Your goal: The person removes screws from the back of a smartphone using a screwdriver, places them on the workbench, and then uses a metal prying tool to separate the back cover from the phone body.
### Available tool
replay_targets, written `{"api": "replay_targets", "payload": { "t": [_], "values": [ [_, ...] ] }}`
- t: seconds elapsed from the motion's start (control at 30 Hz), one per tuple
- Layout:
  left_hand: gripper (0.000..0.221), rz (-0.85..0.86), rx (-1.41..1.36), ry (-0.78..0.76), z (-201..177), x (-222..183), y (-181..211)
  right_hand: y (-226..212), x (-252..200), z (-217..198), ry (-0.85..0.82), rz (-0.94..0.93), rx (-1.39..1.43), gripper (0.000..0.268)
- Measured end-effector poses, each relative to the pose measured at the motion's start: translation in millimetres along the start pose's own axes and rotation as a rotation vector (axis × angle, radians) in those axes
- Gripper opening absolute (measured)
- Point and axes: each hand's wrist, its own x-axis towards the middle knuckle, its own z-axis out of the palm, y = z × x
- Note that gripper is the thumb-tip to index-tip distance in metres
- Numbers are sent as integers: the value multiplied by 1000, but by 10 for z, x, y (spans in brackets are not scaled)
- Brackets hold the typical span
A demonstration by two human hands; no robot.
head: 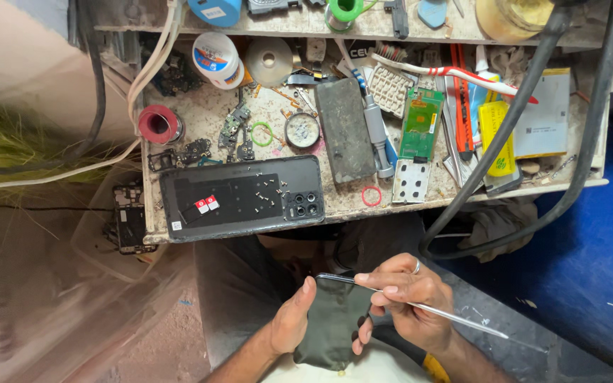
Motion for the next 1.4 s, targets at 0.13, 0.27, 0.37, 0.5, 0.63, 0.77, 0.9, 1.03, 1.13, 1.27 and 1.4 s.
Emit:
{"api": "replay_targets", "payload": {
  "t": [0.13,0.27,0.37,0.5,0.63,0.77,0.9,1.03,1.13,1.27,1.4],
  "values": [
    [85,20,41,-14,2,39,-4,-44,36,30,-9,-35,-105,30],
    [83,25,118,-27,38,42,10,-103,148,-5,-43,-40,-133,26],
    [84,44,254,-51,79,64,64,-163,254,-15,-77,-46,-151,24],
    [88,39,356,-64,178,98,161,-227,381,-87,-137,10,-139,21],
    [79,-17,457,-115,243,149,280,-248,451,-243,-208,143,-38,20],
    [50,-143,477,-8,306,250,220,-284,507,-385,-296,213,-12,19],
    [32,-266,469,-5,246,321,186,-286,596,-537,-438,219,-78,17],
    [30,-363,499,-7,236,395,172,-305,620,-613,-484,214,-89,20],
    [30,-409,523,-7,244,424,181,-297,623,-643,-512,228,-88,20],
    [31,-444,490,-24,224,451,148,-255,605,-692,-550,220,-80,20],
    [31,-480,478,-31,202,477,120,-208,571,-735,-589,188,-71,22]
  ]
}}
